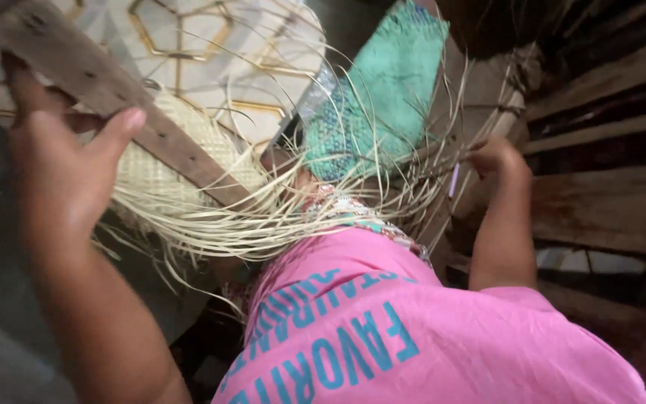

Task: Weaving dried palm leaves around a wooden guide to create a structured mat or craft item.

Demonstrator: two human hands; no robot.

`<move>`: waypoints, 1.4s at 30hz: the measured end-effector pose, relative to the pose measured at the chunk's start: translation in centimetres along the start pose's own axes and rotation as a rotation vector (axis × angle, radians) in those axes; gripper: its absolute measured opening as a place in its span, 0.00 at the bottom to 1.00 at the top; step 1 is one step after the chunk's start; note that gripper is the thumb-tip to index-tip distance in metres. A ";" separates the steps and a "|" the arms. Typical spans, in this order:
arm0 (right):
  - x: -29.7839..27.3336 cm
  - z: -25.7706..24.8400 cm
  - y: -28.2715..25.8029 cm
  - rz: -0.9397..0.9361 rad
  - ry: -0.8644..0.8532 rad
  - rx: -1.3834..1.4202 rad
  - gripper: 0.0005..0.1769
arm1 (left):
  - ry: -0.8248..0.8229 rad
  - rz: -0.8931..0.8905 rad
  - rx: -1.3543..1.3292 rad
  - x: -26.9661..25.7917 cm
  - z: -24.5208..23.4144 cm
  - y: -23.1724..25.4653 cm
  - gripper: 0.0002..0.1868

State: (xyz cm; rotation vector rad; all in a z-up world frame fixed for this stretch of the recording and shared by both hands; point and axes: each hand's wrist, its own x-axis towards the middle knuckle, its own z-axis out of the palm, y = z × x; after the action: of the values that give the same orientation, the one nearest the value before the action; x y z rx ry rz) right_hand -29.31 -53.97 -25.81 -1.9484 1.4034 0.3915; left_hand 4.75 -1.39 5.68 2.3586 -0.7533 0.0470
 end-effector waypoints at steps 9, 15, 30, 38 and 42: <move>5.3 7.3 9.9 -0.001 0.029 -0.107 0.12 | -0.004 0.123 -0.041 -0.6 0.7 -1.9 0.30; 2.7 9.1 5.7 0.016 0.055 0.480 0.07 | 0.065 0.146 -0.074 -1.5 1.7 -3.0 0.14; 2.8 10.9 1.8 -0.584 0.100 -0.423 0.31 | 0.114 0.226 -0.179 -1.5 2.4 -4.0 0.18; -0.8 -1.8 -4.3 0.051 -0.196 -0.507 0.15 | 0.042 0.166 -0.368 -1.2 1.5 -0.4 0.29; -2.9 -7.1 -5.7 0.130 -0.214 -0.381 0.07 | 0.039 0.172 -0.375 -1.4 1.4 -0.5 0.30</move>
State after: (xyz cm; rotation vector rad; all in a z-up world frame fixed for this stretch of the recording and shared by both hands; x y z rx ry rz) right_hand -26.24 -55.80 -16.93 -2.0390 1.3935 0.9590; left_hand 3.60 -1.18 3.97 1.9310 -0.8624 0.0225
